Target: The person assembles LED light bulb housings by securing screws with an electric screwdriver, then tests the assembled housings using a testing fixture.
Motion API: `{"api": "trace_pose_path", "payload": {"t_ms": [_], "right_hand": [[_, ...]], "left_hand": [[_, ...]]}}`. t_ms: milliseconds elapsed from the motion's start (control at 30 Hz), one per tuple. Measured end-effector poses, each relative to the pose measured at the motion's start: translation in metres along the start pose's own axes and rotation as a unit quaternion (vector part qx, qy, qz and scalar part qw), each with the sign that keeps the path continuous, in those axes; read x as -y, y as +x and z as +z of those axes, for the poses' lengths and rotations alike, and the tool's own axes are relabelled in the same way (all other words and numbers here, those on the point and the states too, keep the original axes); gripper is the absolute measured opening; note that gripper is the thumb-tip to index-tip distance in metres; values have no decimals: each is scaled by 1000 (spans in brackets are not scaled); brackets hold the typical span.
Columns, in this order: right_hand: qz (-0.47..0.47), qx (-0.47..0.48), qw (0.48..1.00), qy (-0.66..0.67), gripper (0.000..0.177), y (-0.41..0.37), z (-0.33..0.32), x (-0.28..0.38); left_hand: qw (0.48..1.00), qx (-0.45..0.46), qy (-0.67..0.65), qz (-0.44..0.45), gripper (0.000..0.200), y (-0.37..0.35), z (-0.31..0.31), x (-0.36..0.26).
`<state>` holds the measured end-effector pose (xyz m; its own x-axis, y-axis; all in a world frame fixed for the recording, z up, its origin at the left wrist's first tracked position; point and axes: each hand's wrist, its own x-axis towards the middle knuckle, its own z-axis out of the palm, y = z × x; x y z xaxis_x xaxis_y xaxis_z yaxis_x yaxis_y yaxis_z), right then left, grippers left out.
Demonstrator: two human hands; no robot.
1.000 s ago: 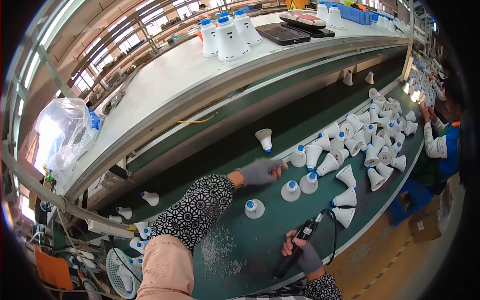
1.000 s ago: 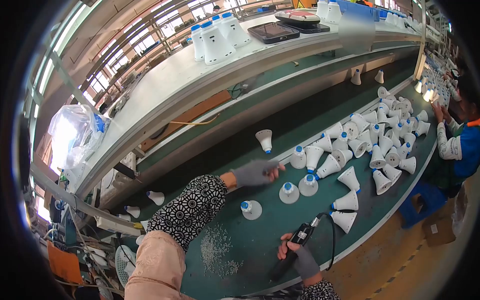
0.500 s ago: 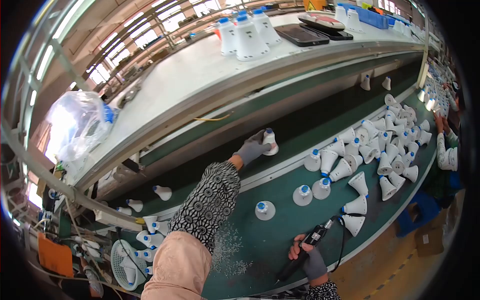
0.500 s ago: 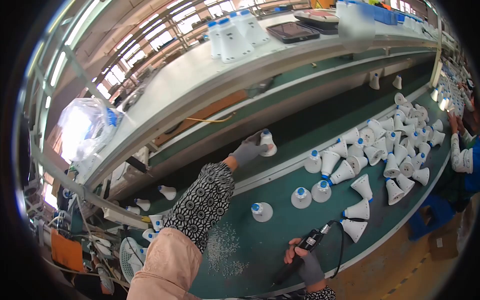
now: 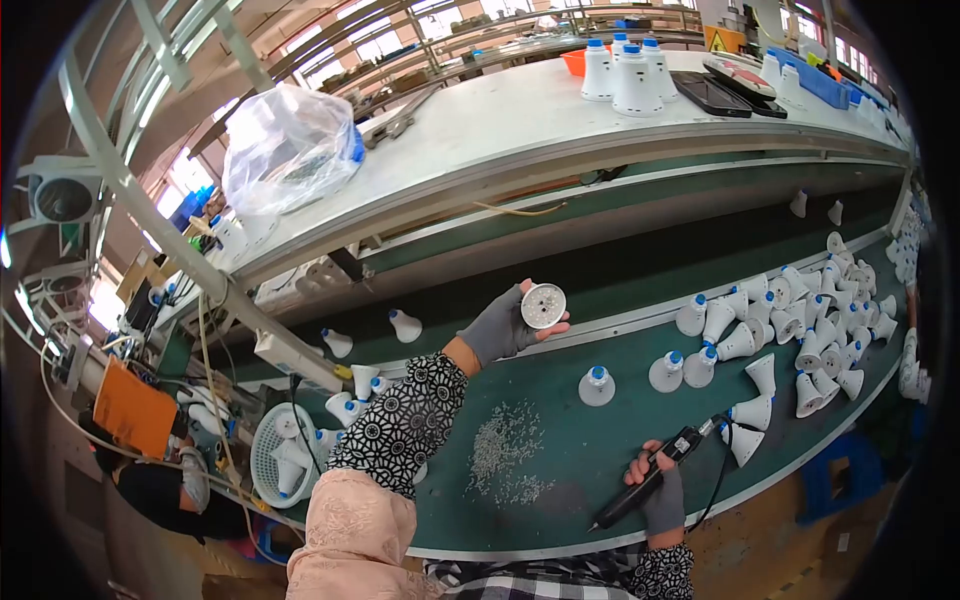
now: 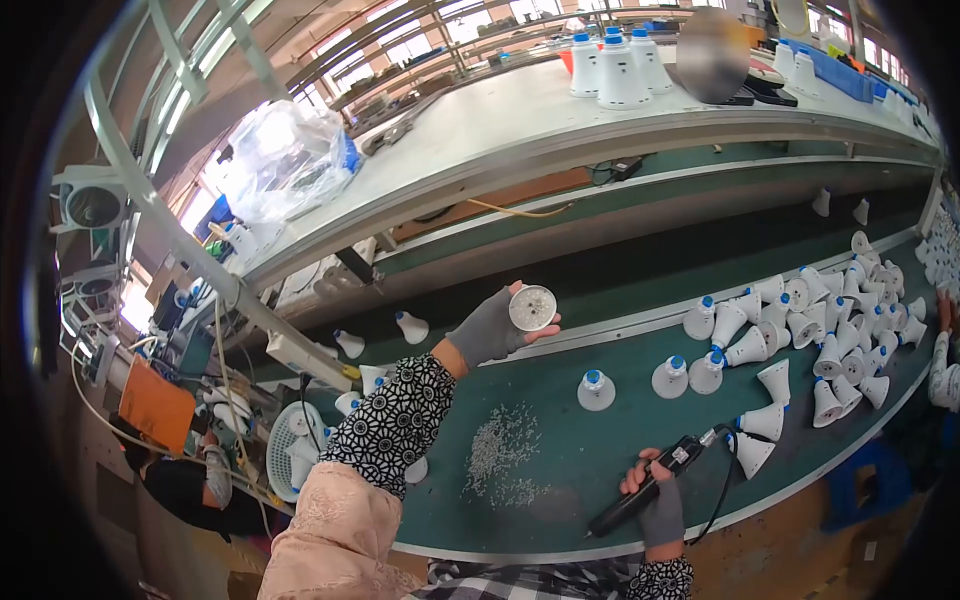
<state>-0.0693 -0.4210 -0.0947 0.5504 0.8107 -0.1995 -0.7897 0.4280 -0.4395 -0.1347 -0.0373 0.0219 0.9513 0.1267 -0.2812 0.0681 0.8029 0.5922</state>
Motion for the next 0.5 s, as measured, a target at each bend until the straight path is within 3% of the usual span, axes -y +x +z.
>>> {"api": "trace_pose_path", "payload": {"t_ms": [233,400,500], "right_hand": [[-1,-1,1000,-11,28,2,-1,0],[0,0,1000,-10,28,2,-2,-1],[0,1,1000,-13,30,2,-3,-1]], "left_hand": [[999,-52,-11,10,57,-57,-3,-3],[999,-15,-27,-10,55,-64,-7,-1],[996,-17,90,9,50,-56,-10,2]]}}
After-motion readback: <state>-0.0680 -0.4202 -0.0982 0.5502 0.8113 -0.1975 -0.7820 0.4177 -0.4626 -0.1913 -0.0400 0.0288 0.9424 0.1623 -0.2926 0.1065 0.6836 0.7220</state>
